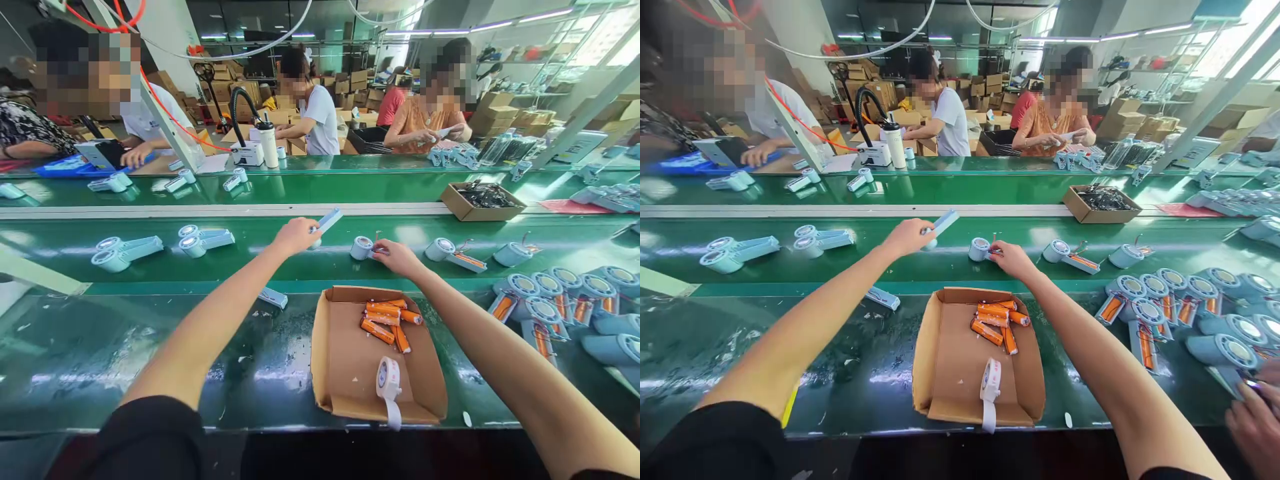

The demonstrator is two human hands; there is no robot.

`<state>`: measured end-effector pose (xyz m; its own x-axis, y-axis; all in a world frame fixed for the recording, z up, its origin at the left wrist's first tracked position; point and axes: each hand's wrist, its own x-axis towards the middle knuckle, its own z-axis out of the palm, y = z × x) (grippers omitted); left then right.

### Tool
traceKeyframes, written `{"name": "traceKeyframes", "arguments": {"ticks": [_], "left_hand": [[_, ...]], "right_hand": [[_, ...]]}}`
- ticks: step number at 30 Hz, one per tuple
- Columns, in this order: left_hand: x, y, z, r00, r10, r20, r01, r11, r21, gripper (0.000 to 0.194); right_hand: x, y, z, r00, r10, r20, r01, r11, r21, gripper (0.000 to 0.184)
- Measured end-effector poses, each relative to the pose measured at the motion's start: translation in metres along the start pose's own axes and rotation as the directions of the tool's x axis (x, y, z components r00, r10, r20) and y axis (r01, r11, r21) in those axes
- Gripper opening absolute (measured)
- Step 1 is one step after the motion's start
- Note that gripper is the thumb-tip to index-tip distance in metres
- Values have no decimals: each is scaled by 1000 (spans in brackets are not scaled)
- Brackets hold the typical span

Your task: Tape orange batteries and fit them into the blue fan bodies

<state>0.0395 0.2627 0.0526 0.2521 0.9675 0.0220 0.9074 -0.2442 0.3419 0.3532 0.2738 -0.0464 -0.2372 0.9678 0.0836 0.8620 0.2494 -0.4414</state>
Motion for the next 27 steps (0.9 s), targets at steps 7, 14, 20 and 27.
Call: {"name": "traceKeyframes", "arguments": {"ticks": [7,14,20,27], "left_hand": [[-200,-86,-17,986,53,-161,-52,999,11,32],[-253,-129,52,812,220,-541,-139,973,186,82],[-167,-24,31,854,333,-399,-305,943,134,54],[18,103,70,889,452,71,-455,858,239,51]], "right_hand": [[-9,-2,-14,999,5,50,-4,1000,-19,32],[-33,-5,-27,998,44,35,-42,998,-36,18],[-28,-9,-31,998,-12,54,19,991,-131,30],[-8,-8,-16,989,-11,145,55,951,-303,25]]}}
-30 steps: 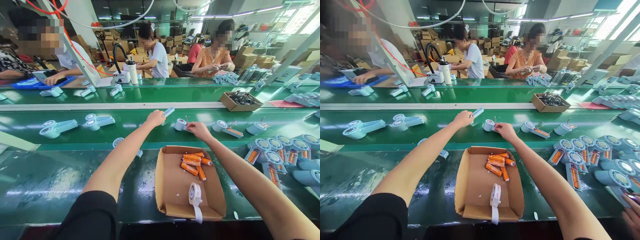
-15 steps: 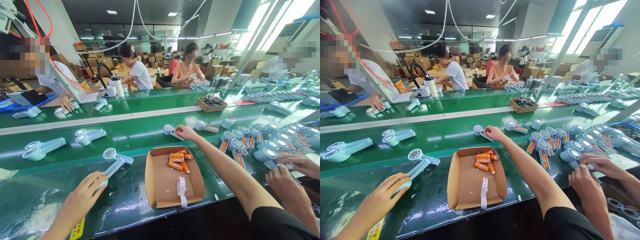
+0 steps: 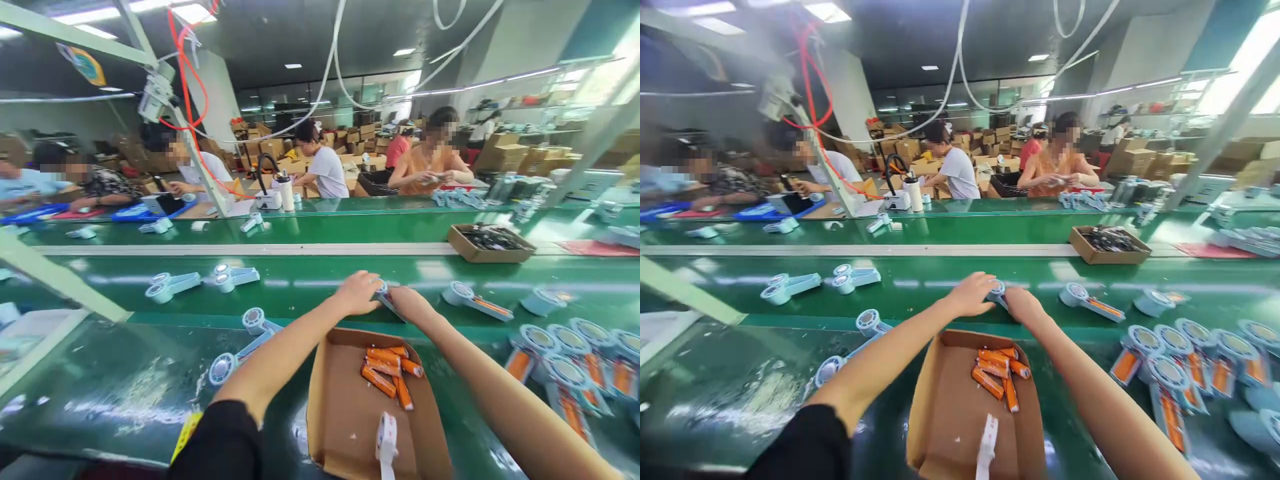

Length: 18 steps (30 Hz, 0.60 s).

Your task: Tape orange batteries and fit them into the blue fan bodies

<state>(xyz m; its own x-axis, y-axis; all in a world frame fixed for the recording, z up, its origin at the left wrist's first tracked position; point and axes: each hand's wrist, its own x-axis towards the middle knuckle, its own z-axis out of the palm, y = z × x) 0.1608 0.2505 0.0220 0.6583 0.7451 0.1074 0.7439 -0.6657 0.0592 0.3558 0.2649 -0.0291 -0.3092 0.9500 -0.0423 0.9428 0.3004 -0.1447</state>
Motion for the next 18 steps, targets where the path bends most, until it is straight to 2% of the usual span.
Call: {"name": "traceKeyframes", "arguments": {"ticks": [2,4,7,9,14,18], "left_hand": [[34,2,14,995,23,94,-24,1000,10,57],[51,4,29,988,33,153,-35,999,12,49],[56,5,45,984,32,175,-35,999,14,33],[58,1,54,984,42,176,-44,999,6,31],[77,-12,70,978,85,192,-75,995,-61,37],[81,-12,74,979,65,193,-47,994,-95,49]], "right_hand": [[4,4,6,1000,-22,13,22,1000,-19,32],[5,10,8,998,-50,31,51,999,-7,37],[2,23,3,993,-107,59,103,992,68,36],[-1,31,-3,991,-122,63,114,986,125,34],[-2,44,-10,997,-44,56,34,984,172,14],[-11,35,-9,998,-10,58,0,988,157,16]]}}
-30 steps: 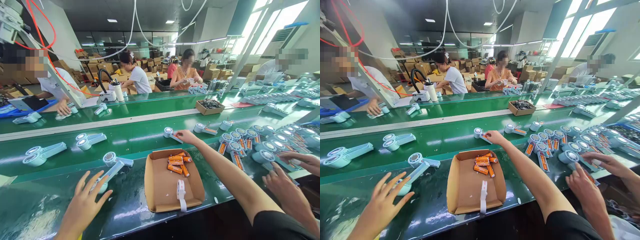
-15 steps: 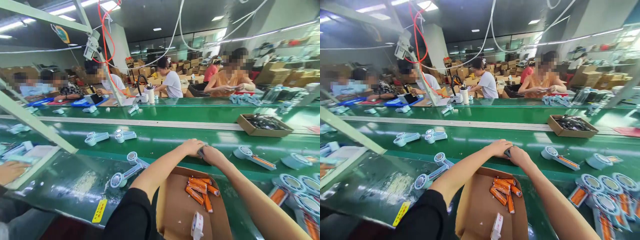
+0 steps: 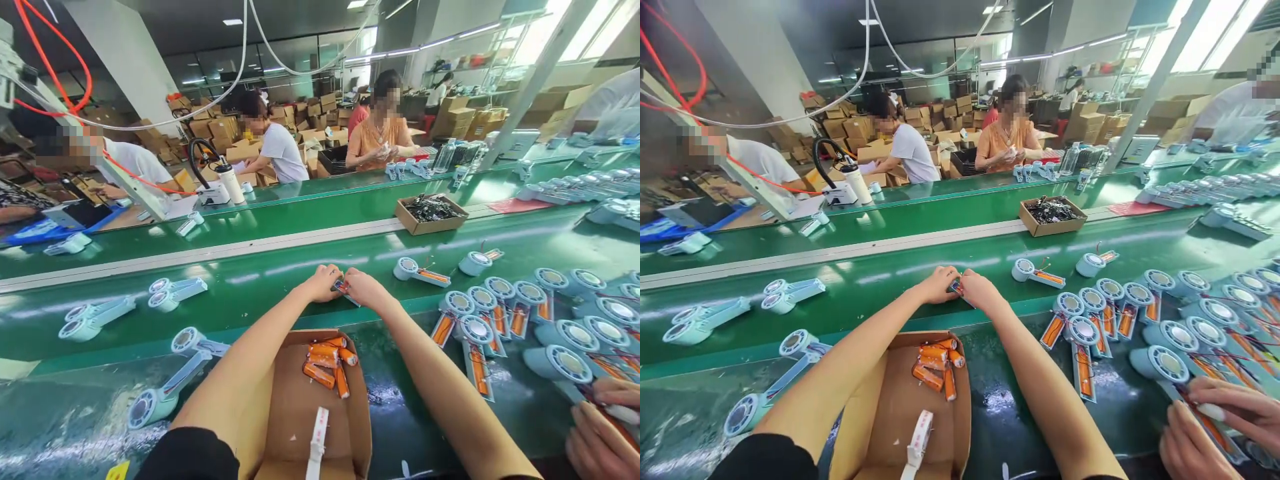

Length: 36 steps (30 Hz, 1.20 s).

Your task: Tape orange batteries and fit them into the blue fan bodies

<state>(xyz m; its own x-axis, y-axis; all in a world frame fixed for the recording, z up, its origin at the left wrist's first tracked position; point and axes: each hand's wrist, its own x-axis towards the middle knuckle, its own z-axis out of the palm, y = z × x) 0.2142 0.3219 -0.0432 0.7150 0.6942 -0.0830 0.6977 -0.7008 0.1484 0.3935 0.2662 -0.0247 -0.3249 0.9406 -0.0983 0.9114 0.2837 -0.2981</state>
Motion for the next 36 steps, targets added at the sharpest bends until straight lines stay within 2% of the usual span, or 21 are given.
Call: {"name": "traceKeyframes", "arguments": {"ticks": [3,7,13,17,20,24,28,33,36], "left_hand": [[0,3,0,1000,-31,-7,31,999,-11,55],[-2,9,0,998,-35,-42,35,999,-6,48],[-17,13,-8,997,21,-70,-18,999,43,33],[-24,7,-15,995,94,-28,-91,993,71,35],[-25,8,-17,993,115,-8,-113,990,89,37],[-17,13,-17,995,99,8,-100,989,107,38],[-3,17,-21,996,83,37,-87,990,109,39],[16,27,-29,993,76,90,-86,990,116,33],[24,34,-34,992,60,113,-76,987,139,29]], "right_hand": [[-8,-6,3,1000,18,-14,-18,1000,6,24],[-15,0,0,999,25,-28,-24,999,33,28],[-25,9,-8,998,55,0,-55,998,6,28],[-34,-2,-9,994,103,22,-101,993,-64,29],[-38,-6,-13,994,95,47,-90,991,-98,30],[-37,-3,-21,996,55,73,-46,992,-116,28],[-34,-5,-24,999,3,51,4,989,-151,28],[-37,-9,-17,985,159,64,-154,985,-73,27],[-35,-5,-11,976,217,24,-217,976,-8,28]]}}
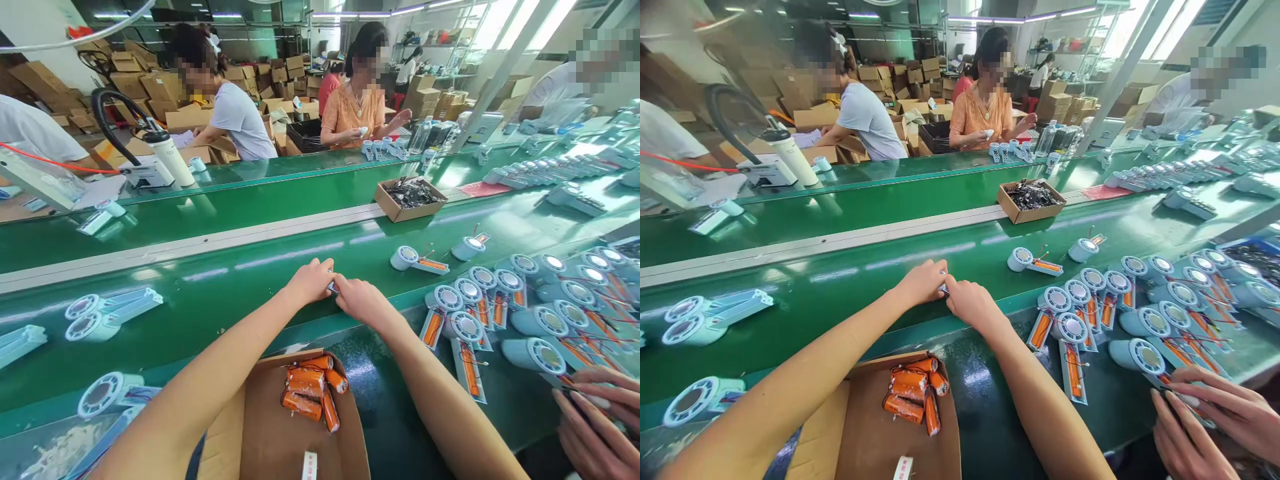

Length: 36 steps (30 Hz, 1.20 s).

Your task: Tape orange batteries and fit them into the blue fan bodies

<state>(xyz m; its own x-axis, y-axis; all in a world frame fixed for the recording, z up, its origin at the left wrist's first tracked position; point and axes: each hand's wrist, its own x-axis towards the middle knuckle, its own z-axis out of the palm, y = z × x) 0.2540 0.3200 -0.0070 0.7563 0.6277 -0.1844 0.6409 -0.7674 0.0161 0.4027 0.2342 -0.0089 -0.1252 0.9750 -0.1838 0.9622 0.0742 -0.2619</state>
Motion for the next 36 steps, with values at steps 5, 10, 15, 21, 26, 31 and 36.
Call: {"name": "traceKeyframes", "arguments": {"ticks": [5,10,15,21,26,31,36], "left_hand": [[6,8,-6,1000,-11,19,11,1000,17,30],[9,16,-10,1000,-16,19,16,1000,0,26],[13,21,-13,1000,-14,12,15,1000,-20,28],[18,24,-15,1000,3,8,-3,1000,-19,28],[24,28,-16,1000,12,-4,-13,1000,-27,26],[27,30,-11,999,18,-30,-20,998,-54,28],[18,23,-2,984,74,-165,-115,960,-254,33]], "right_hand": [[15,11,13,975,186,-118,-140,938,318,17],[21,27,26,943,292,-157,-143,785,603,14],[22,43,31,945,286,-156,-52,604,795,26],[21,55,30,964,233,-126,23,401,916,41],[21,62,30,963,244,-114,34,311,950,47],[18,67,24,967,233,-101,34,275,961,46],[7,59,4,986,144,-85,44,267,963,41]]}}
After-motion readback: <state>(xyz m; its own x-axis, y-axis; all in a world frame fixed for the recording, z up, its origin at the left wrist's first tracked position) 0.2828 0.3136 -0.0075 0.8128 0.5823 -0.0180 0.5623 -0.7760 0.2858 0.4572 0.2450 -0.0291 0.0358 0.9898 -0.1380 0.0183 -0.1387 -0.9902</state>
